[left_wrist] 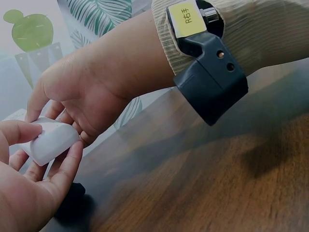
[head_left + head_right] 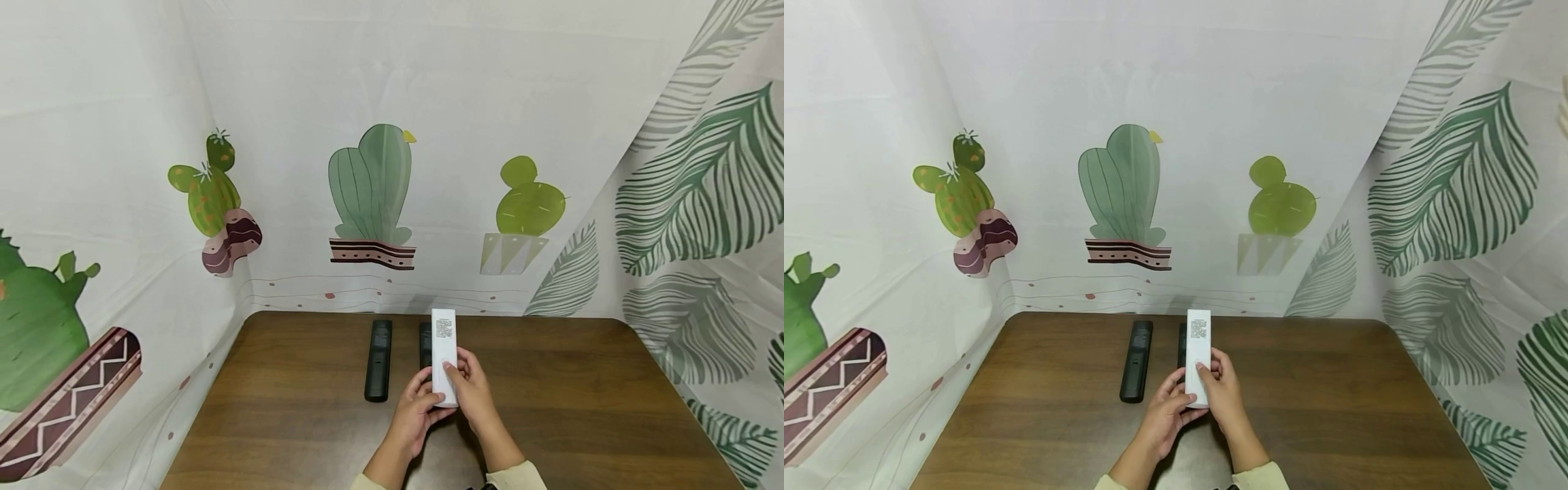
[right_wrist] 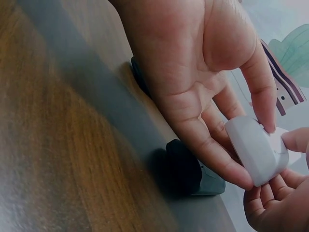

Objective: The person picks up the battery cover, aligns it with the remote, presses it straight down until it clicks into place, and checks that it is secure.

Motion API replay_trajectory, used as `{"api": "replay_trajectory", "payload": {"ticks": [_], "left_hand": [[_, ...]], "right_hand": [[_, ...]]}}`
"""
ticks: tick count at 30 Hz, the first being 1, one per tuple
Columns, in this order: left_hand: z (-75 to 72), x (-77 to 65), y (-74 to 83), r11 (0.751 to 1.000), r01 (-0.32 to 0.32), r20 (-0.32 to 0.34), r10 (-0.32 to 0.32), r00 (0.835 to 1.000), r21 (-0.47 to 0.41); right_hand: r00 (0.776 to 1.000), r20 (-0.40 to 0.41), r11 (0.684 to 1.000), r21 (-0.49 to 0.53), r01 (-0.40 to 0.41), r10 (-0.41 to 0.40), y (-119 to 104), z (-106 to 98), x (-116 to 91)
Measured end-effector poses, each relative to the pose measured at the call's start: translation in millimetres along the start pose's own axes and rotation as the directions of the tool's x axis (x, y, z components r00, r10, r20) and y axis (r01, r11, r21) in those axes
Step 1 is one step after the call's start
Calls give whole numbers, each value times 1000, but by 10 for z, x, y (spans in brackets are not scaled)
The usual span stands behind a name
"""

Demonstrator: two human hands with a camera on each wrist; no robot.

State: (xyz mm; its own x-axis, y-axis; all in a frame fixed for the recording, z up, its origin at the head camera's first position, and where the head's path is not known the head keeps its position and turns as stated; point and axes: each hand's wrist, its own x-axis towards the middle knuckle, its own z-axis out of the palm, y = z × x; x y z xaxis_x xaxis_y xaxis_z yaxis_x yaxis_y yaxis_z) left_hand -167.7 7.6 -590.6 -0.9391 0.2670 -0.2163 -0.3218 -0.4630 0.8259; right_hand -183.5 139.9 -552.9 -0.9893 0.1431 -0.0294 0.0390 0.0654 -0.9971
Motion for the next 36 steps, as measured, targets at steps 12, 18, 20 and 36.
{"api": "replay_trajectory", "payload": {"ticks": [12, 18, 20, 36], "left_hand": [[17, 10, -4, 1000, -4, 4, 4, 1000, -10], [50, 0, 6, 1000, -13, 4, 13, 1000, 9], [61, 0, 10, 1000, -18, 7, 18, 1000, 14], [158, -31, 12, 998, -57, 16, 56, 998, 29]], "right_hand": [[1000, 7, 1000, -7, 11, -11, 42, -19, 16], [1000, 6, 1000, 0, 12, -12, 25, -35, 0], [1000, 2, 1000, 3, 13, -13, 14, -46, -5], [1000, -16, 1000, 15, 13, -12, -2, -118, -14]]}}
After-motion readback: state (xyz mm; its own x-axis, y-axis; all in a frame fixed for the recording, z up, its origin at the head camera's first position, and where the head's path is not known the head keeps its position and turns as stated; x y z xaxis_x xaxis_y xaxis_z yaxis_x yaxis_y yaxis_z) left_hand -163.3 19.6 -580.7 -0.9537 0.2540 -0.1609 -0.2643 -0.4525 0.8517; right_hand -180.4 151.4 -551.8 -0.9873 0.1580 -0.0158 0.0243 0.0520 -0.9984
